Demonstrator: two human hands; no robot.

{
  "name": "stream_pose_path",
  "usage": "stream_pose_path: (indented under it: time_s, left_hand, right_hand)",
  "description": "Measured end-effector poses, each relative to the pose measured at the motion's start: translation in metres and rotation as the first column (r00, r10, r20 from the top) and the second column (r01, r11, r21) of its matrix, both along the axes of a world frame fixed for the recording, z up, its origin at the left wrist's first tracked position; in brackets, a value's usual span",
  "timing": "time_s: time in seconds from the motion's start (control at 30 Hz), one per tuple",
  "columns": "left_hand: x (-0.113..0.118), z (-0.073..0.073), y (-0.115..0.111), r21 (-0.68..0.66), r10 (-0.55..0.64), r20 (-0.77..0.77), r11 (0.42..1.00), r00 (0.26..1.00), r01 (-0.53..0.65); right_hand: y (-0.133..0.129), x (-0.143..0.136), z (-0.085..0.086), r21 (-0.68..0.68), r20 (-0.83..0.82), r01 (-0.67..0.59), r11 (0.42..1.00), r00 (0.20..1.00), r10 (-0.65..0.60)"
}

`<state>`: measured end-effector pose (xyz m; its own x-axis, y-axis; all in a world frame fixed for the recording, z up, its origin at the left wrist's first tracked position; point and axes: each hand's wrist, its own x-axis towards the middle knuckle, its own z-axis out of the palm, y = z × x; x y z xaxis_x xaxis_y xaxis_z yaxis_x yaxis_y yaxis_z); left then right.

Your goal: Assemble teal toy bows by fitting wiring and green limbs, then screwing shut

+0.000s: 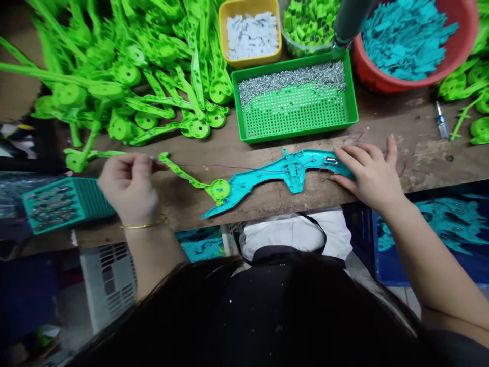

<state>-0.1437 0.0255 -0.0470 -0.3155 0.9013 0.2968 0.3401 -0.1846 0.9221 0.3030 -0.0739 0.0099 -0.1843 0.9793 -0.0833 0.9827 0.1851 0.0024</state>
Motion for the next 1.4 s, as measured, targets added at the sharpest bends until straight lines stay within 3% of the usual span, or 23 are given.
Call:
stream_pose_path:
  time_s: [0.17, 0.3, 0.43, 0.57, 0.67, 0.77, 0.83, 0.93, 1.0, 1.07, 1.13, 1.17, 1.2, 1.23, 1.27, 1.3, 1.33, 1.4]
  left_hand:
    - [0.018, 0.005, -0.022, -0.002, -0.08, 0.156, 0.997, 0.985, 0.082]
    - [0.039, 0.008, -0.042, -0.108, -0.167, 0.054, 0.979, 0.985, 0.172]
    - [0.068, -0.002, -0.06, -0.161, -0.321, -0.08, 0.938, 0.944, 0.305]
    - [0.085, -0.009, -0.069, -0.158, -0.391, -0.169, 0.917, 0.905, 0.366]
    - [0.087, -0.011, -0.07, -0.174, -0.438, -0.12, 0.893, 0.891, 0.415]
    - [0.087, -0.011, -0.069, -0.159, -0.435, -0.002, 0.889, 0.9, 0.429]
    - [0.083, -0.01, -0.065, -0.062, -0.349, 0.102, 0.932, 0.932, 0.356]
    - [0.066, -0.007, -0.056, 0.123, -0.073, 0.269, 0.992, 0.96, 0.041]
    - [0.051, -0.004, -0.051, 0.184, 0.095, 0.356, 0.968, 0.93, -0.17]
    - [0.04, 0.002, -0.052, 0.206, 0.157, 0.374, 0.947, 0.914, -0.246]
    - [0.038, 0.012, -0.059, 0.213, 0.108, 0.313, 0.96, 0.944, -0.18]
    - [0.04, 0.017, -0.063, 0.209, 0.055, 0.279, 0.971, 0.959, -0.117]
    - [0.045, 0.022, -0.068, 0.203, -0.002, 0.251, 0.978, 0.968, -0.051]
    - [0.05, 0.027, -0.073, 0.192, -0.06, 0.229, 0.981, 0.972, 0.016]
    - [0.054, 0.032, -0.076, 0.178, -0.11, 0.211, 0.981, 0.971, 0.072]
    - [0.058, 0.036, -0.079, 0.161, -0.145, 0.198, 0.98, 0.969, 0.113]
    - [0.06, 0.038, -0.08, 0.143, -0.168, 0.191, 0.98, 0.967, 0.142]
    - [0.059, 0.039, -0.081, 0.107, -0.182, 0.192, 0.981, 0.964, 0.164]
  right_hand:
    - [-0.001, 0.009, 0.004, 0.082, 0.027, 0.005, 0.997, 1.0, -0.007]
    - [-0.007, 0.01, 0.002, 0.075, -0.044, 0.006, 0.997, 0.999, -0.003]
    - [-0.01, 0.008, 0.001, 0.04, -0.147, 0.041, 0.998, 0.989, -0.034]
    - [-0.006, -0.003, 0.01, 0.112, -0.135, 0.105, 0.988, 0.987, -0.089]
    - [0.007, -0.014, 0.022, 0.177, -0.116, 0.123, 0.977, 0.988, -0.104]
    - [0.027, -0.02, 0.025, 0.162, -0.218, 0.132, 0.978, 0.971, -0.095]
    - [0.039, -0.016, 0.019, 0.12, -0.331, 0.148, 0.982, 0.938, -0.101]
    - [0.046, 0.004, 0.006, 0.108, -0.501, 0.139, 0.984, 0.863, -0.067]
    - [0.043, 0.017, 0.003, 0.233, -0.572, 0.129, 0.964, 0.82, 0.028]
    - [0.038, 0.017, 0.009, 0.469, -0.535, 0.16, 0.869, 0.834, 0.135]
    - [0.033, -0.004, 0.021, 0.674, -0.443, 0.205, 0.71, 0.881, 0.166]
    - [0.032, -0.022, 0.029, 0.624, -0.461, 0.222, 0.749, 0.879, 0.124]
    - [0.032, -0.046, 0.035, 0.595, -0.489, 0.188, 0.781, 0.856, 0.167]
    - [0.033, -0.072, 0.039, 0.517, -0.502, 0.066, 0.853, 0.831, 0.24]
    - [0.035, -0.1, 0.041, 0.468, -0.524, -0.095, 0.879, 0.771, 0.363]
    - [0.039, -0.127, 0.04, 0.479, -0.542, -0.265, 0.837, 0.66, 0.52]
    - [0.043, -0.152, 0.036, 0.432, -0.559, -0.386, 0.815, 0.595, 0.577]
    - [0.053, -0.193, 0.023, 0.354, -0.614, -0.499, 0.791, 0.514, 0.599]
